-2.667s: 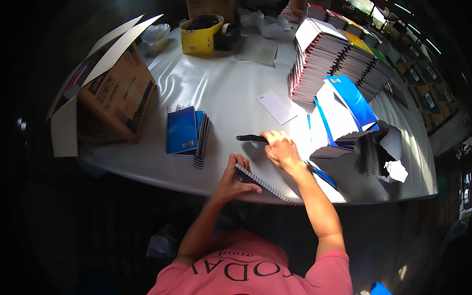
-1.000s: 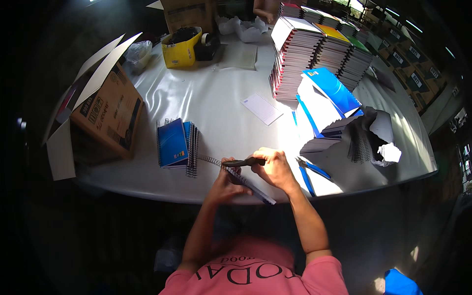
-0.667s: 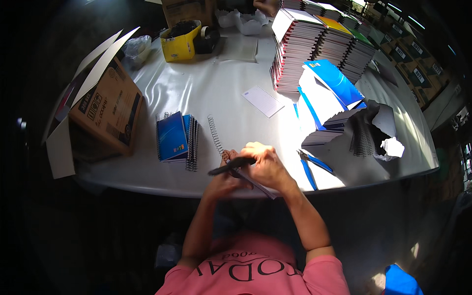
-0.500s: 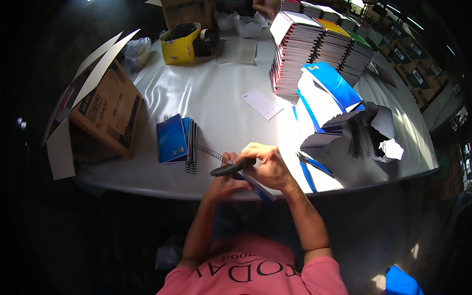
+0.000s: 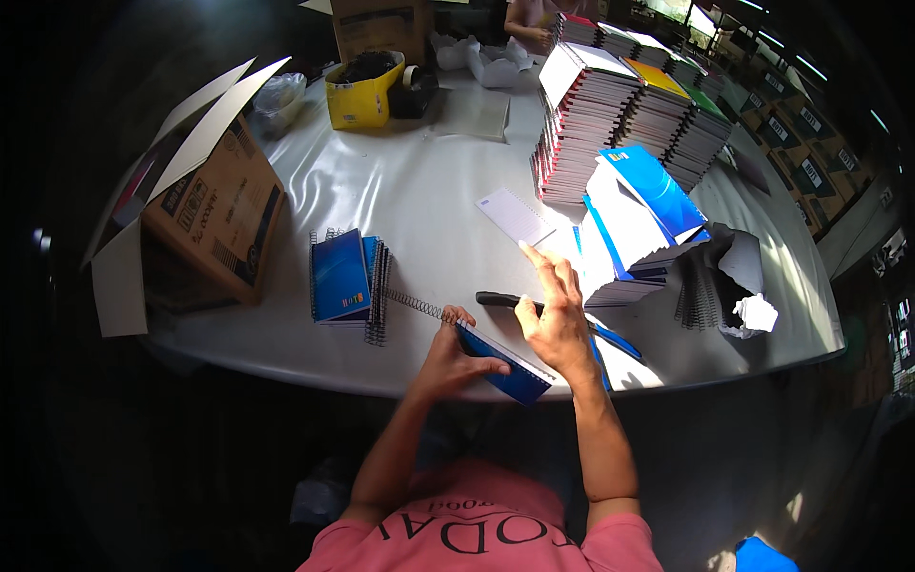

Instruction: The person assembles notebooks by hand, taking loose pages and covers, aligning them with a metal spiral spine, and using pliers to secure the ends of the wire.

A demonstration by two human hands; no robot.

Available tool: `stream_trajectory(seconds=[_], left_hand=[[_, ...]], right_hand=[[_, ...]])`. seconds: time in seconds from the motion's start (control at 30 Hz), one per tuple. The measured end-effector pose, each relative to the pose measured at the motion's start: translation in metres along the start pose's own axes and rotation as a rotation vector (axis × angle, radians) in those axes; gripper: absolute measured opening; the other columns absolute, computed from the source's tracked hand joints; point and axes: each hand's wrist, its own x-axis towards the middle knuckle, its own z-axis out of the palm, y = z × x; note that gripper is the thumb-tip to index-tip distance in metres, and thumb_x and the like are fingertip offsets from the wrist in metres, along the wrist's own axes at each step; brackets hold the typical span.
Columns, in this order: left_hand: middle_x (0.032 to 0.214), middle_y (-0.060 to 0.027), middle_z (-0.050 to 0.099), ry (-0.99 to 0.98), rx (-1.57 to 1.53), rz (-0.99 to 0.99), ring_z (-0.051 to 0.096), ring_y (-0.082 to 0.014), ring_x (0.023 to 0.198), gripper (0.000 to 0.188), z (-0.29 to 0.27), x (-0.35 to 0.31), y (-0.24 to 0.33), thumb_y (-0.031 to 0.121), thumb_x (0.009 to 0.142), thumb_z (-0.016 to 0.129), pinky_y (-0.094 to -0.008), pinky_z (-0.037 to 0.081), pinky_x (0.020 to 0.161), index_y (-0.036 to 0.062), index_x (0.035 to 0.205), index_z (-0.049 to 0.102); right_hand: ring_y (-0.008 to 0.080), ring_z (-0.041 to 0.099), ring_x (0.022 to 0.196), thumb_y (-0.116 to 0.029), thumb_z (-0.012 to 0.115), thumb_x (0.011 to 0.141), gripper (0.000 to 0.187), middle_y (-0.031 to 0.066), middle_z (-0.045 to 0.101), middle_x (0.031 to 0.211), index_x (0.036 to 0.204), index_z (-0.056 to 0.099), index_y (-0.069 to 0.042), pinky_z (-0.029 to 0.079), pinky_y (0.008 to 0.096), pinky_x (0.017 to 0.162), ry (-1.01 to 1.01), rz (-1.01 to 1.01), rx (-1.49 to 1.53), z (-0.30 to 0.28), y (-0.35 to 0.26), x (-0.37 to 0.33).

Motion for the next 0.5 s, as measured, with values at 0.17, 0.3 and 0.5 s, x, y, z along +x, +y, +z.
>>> stream_trajectory(seconds=[0.17, 0.3, 0.5], left_hand=[[0.092, -0.008, 0.054, 0.073, -0.258, 0.023, 0.055, -0.018, 0.087, 0.073, 0.009, 0.008, 0.019, 0.023, 0.054, 0.091, -0.03, 0.047, 0.077, 0.0033, 0.105, 0.042], [0.101, -0.0102, 0.058, 0.033, -0.131, 0.174, 0.057, -0.0196, 0.096, 0.076, 0.011, 0.013, -0.001, 0.019, 0.055, 0.087, -0.0332, 0.046, 0.086, 0.0028, 0.117, 0.046], [0.107, -0.0104, 0.058, -0.053, 0.139, 0.01, 0.057, -0.0231, 0.102, 0.075, -0.01, 0.01, 0.017, 0.018, 0.056, 0.088, -0.0342, 0.044, 0.092, -0.0009, 0.118, 0.049]], right_hand=[[0.029, 0.063, 0.077, -0.029, 0.068, 0.079, 0.039, 0.0133, 0.064, 0.083, 0.112, 0.061, -0.009, 0.046, 0.0405, 0.08, -0.487, 0.057, 0.012, -0.005, -0.05, 0.016], [0.0312, 0.063, 0.07, -0.032, 0.063, 0.083, 0.029, 0.0123, 0.064, 0.072, 0.101, 0.066, -0.009, 0.047, 0.0419, 0.071, -0.428, -0.096, -0.203, 0.006, -0.037, 0.015], [0.0297, 0.062, 0.088, -0.037, 0.06, 0.085, 0.03, 0.0109, 0.063, 0.092, 0.094, 0.067, -0.009, 0.045, 0.0418, 0.08, -0.429, -0.18, -0.236, 0.031, -0.058, 0.036]])
